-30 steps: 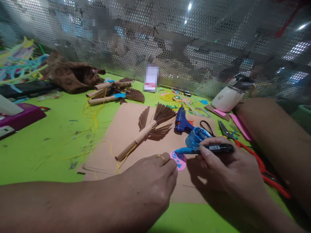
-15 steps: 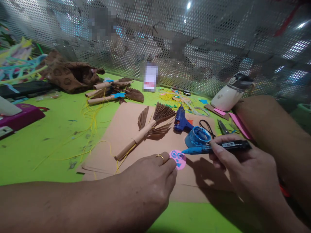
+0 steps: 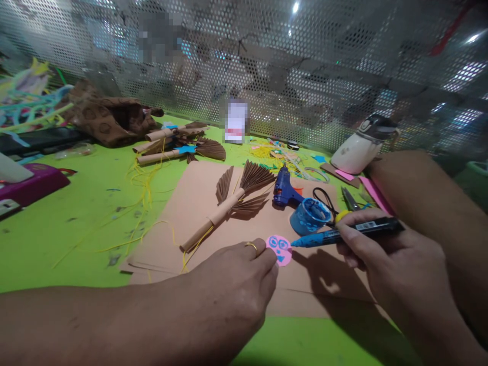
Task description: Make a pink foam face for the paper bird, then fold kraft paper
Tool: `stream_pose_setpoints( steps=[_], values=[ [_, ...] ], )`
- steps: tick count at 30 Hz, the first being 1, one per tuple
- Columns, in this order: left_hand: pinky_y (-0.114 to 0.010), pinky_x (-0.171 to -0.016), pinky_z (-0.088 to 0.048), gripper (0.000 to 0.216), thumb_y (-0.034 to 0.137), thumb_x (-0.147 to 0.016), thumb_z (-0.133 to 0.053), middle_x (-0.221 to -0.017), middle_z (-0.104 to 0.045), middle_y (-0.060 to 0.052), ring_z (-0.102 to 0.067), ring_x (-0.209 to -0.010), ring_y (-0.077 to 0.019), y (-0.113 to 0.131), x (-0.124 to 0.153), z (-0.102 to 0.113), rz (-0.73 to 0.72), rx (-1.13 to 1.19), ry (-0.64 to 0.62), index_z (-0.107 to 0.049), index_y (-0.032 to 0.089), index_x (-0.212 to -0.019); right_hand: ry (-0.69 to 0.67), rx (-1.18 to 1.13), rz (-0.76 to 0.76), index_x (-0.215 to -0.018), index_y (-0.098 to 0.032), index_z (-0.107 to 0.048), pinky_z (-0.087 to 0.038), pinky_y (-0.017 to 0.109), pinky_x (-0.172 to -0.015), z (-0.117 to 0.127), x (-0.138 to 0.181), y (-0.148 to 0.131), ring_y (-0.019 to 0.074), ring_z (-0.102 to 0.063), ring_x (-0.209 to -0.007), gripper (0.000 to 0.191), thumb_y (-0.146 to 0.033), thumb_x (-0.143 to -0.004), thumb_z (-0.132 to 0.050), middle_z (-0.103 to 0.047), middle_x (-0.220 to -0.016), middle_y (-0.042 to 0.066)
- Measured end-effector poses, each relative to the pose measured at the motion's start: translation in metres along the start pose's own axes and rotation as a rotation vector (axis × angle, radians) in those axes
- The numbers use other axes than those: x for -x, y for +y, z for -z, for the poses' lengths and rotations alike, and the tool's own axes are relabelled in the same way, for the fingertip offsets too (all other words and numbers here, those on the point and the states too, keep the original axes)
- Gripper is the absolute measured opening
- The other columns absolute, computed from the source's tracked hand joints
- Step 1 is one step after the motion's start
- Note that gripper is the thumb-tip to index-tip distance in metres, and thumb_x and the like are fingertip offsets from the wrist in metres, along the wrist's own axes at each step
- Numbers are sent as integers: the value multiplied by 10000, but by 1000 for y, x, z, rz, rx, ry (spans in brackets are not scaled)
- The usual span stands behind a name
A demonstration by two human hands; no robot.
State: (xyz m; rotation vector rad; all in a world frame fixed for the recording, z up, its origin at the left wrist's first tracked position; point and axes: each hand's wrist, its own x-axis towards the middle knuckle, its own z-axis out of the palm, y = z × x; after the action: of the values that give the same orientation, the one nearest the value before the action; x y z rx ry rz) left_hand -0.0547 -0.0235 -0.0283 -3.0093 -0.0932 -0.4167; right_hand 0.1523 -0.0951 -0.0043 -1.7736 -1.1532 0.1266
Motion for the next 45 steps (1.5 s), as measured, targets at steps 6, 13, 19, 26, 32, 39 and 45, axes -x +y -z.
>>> stream_pose_setpoints(
  steps=[6, 13, 19, 26, 32, 39, 45],
  values=[
    [-369, -871, -463, 284, 137, -821, -507, -1090, -607, -181, -553, -994, -245, -2, 0, 3, 11, 39, -45, -567, 75, -1092, -40, -1, -30, -675, -203, -613, -381, 193, -372, -6, 3, -2, 98, -454, -400, 102, -299, -707, -614, -526, -470, -30],
    [-377, -864, -459, 261, 121, -820, -502, -1060, -609, -192, -554, -973, -247, -2, -1, 2, -3, 19, -9, -569, 55, -1064, -82, 7, -26, -677, -203, -598, -372, 179, -343, -8, 4, -5, 99, -475, -393, 123, -319, -718, -603, -515, -472, -36],
    [-381, -858, -463, 227, 130, -820, -507, -1062, -608, -179, -544, -989, -251, -2, -1, 2, 5, 35, -37, -576, 81, -1031, -89, 27, 0, -662, -199, -582, -402, 189, -387, -10, 3, -6, 99, -492, -411, 145, -318, -745, -580, -515, -492, -38],
    [-382, -867, -462, 210, 132, -818, -502, -1063, -609, -169, -535, -1008, -252, -2, -1, 3, 16, 34, -67, -587, 95, -1007, -84, 46, 32, -671, -199, -579, -425, 203, -427, -10, 1, -4, 107, -504, -435, 166, -338, -761, -571, -512, -488, -33],
    [-401, -866, -458, 238, 136, -818, -498, -1101, -598, -190, -539, -1003, -264, -2, 1, 0, -1, 12, -41, -583, 78, -1033, -121, 36, 5, -673, -200, -571, -373, 189, -361, -9, 2, -4, 96, -471, -406, 162, -340, -754, -572, -497, -483, -36],
    [-389, -847, -467, 265, 144, -814, -506, -1119, -591, -192, -535, -1011, -266, -1, 1, 0, 6, 20, -51, -574, 76, -1061, -104, 34, 3, -659, -200, -570, -387, 181, -377, -9, 2, -4, 93, -485, -421, 152, -322, -750, -565, -503, -487, -37],
    [-381, -842, -468, 248, 142, -821, -500, -1102, -599, -185, -540, -996, -259, -2, 0, 1, 5, 21, -41, -582, 81, -1047, -119, 28, 10, -659, -201, -571, -374, 169, -367, -9, 2, -4, 81, -464, -407, 143, -320, -737, -578, -505, -488, -43]
  ],
)
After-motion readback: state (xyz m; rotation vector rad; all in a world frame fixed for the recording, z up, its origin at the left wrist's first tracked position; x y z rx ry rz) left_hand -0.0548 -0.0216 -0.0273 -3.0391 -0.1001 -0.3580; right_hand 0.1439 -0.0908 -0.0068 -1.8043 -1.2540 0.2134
